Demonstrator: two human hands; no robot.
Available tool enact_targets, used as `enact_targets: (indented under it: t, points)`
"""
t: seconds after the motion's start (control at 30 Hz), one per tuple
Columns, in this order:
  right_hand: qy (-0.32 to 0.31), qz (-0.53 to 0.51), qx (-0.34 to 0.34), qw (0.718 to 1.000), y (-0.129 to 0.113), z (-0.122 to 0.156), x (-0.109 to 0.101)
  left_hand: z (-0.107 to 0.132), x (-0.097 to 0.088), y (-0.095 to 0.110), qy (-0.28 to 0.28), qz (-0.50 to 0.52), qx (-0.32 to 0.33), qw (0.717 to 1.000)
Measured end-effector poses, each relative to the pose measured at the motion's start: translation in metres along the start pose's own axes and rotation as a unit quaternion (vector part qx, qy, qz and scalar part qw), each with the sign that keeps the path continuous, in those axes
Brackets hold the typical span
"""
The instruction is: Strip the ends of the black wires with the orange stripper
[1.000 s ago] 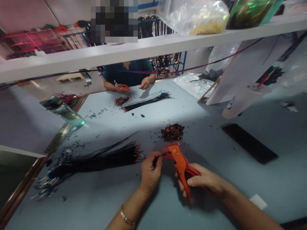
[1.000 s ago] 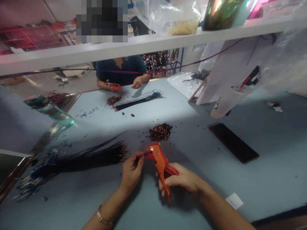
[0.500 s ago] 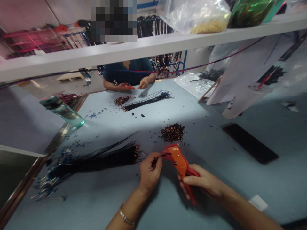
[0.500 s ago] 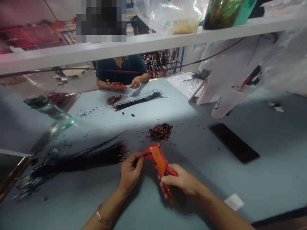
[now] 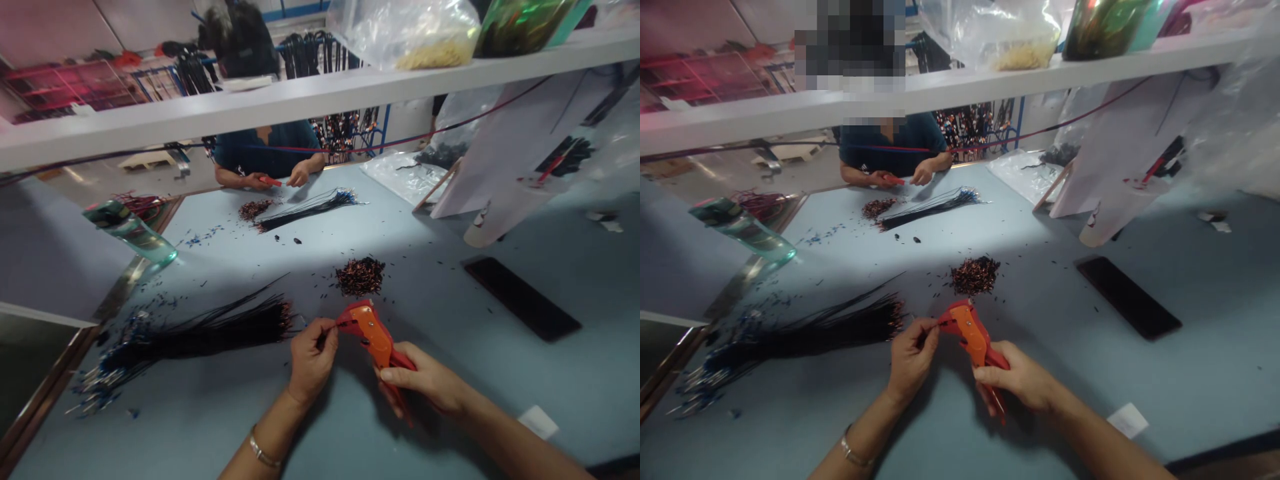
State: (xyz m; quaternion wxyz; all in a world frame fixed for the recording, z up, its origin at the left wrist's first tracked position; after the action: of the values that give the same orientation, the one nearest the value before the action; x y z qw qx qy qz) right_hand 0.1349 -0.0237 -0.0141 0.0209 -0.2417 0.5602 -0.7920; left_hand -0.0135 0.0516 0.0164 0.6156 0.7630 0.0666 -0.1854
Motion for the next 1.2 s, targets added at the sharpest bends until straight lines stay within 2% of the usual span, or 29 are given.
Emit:
enact_targets:
  t: [0.5, 0.73, 1.03, 1.2]
  points:
    - [0.027, 0.032, 0.001, 0.999, 0.015, -0.003, -0.005, -0.001, -0.002, 0.006, 0.009, -0.037, 0.023, 0.999]
    - [0.056, 0.069, -0.004, 0.996, 0.011, -0.003, -0.005, 0.0, -0.001, 0.003, 0.002, -0.044, 0.026, 0.999]
    - [0.056, -0.023, 0.018, 0.998, 0.015, -0.005, -0.004, -0.002, 0.003, 0.0, -0.01, -0.045, 0.005, 0.999]
    - [0.077, -0.078, -0.005, 0.994, 0.0, 0.001, -0.012, -0.004, -0.003, -0.006, 0.018, -0.048, -0.012, 0.999]
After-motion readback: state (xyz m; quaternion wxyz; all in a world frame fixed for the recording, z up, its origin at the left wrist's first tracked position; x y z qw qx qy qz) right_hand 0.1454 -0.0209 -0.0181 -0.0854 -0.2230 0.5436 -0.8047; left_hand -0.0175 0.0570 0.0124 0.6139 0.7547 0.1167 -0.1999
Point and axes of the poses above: each hand's wrist, its own z-axis away from the middle knuckle, its own x-axis out of the palm, y = z × x, the point moved 6 cm from there along -z, towards the middle knuckle, and after that the axes turned 5 degrees about -x, right-handed, at the moved point
